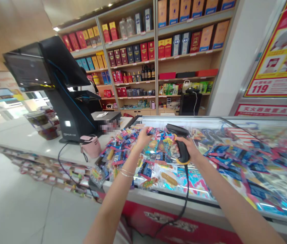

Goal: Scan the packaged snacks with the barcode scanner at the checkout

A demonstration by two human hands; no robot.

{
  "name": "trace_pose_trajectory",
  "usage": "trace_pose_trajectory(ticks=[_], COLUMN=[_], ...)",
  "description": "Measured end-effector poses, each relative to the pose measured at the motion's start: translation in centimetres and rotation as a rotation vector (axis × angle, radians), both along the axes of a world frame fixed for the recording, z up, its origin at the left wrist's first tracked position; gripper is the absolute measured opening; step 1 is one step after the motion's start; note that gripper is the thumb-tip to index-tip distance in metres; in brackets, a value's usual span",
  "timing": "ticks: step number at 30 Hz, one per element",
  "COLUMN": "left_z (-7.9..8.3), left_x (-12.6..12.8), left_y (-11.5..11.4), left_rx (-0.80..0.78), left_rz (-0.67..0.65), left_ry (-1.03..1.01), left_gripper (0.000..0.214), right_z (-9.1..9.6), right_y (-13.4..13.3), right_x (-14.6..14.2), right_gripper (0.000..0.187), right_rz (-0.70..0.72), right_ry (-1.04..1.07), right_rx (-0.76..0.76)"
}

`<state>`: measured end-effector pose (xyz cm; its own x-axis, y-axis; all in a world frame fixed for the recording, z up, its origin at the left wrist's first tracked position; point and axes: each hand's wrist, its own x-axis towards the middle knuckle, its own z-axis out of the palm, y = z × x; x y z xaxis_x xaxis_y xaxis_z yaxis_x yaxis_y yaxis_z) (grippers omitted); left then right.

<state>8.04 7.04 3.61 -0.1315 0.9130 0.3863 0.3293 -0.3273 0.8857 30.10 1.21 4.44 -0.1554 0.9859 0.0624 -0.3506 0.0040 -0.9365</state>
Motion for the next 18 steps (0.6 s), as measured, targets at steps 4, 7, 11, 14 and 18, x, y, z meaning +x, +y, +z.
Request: trace_pose_trajectory(ticks=[4, 7, 11, 14, 18], left_z=[-0.7, -1.5, -2.9, -4.4, -6.2], left_x=[5.5, 11.1, 18.9, 23.4, 26.4], left_y=[-2.4, -4.6, -7.8, -9.6, -9.7], left_rx=[-0.035, -0.084, -0.061, 0.018, 0.105], left_rz=[-0.065, -0.177, -0.268, -0.302, -0.303], left_ry=[0.276, 0.386, 0.437, 0.424, 0.425], left_gripper=[0.029, 0.037, 0.045, 0.049, 0.050], right_z=[1.6, 1.9, 0.9, -0.4, -2.4], right_y=[-1.2, -3.0, -5.7, -7.5, -9.2], right_x=[3.6, 7.8, 14.3, 19.2, 24.4], right_gripper=[0.020, 0.020, 0.022, 0.022, 0.017], right_rz=[-0.066, -0.136, -0.329, -0.493, -0.635], right_ry=[0.070, 0.126, 0.167, 0.189, 0.204], right_rx=[0.009, -0.020, -0.068, -0.122, -0.186])
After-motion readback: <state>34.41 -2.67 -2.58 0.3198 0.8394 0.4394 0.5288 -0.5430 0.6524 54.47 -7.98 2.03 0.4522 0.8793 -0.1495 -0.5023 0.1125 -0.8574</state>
